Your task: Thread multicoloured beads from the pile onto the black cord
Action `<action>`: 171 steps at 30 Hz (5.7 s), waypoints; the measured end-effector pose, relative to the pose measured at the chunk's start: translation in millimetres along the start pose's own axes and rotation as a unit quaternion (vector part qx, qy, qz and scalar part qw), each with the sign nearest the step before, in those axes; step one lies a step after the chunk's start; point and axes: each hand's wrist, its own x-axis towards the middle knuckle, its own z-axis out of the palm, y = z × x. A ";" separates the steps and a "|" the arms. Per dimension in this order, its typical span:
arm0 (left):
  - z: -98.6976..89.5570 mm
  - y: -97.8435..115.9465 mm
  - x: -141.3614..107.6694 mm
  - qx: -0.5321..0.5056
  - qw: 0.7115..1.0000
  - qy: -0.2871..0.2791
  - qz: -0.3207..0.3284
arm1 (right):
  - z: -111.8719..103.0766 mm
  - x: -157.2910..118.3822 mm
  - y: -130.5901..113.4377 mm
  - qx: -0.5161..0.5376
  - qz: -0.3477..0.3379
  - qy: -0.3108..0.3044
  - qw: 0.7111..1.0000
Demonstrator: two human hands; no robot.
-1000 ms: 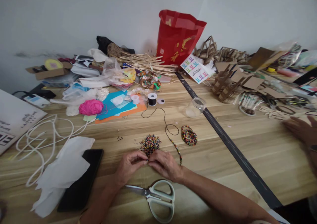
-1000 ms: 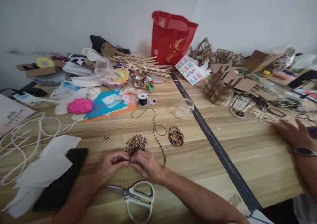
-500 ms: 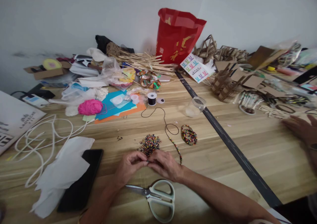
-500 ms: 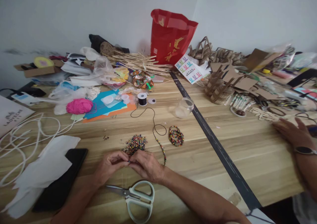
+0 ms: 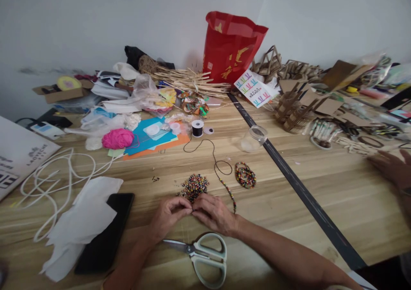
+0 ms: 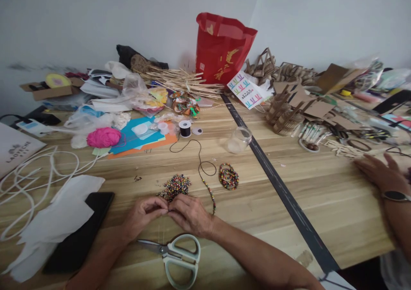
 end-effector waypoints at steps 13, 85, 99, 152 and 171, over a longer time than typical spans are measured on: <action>-1.1 -2.1 1.7 -0.058 0.998 -0.007 -0.037 | 0.9 1.9 -1.0 0.029 -0.006 0.016 0.999; -3.3 -8.9 4.9 -0.061 0.998 -0.003 -0.003 | -1.0 5.7 -5.8 0.057 0.065 0.061 0.994; -3.6 -11.4 4.9 -0.072 0.997 -0.011 0.001 | 0.9 1.7 -0.4 0.035 0.060 0.049 0.996; -0.9 -4.3 3.2 -0.044 0.999 -0.015 -0.024 | -0.4 4.4 -2.6 0.099 0.038 0.008 0.994; 0.2 8.4 0.1 -0.035 0.999 -0.002 -0.022 | 2.3 3.4 -2.4 0.051 0.031 0.055 0.997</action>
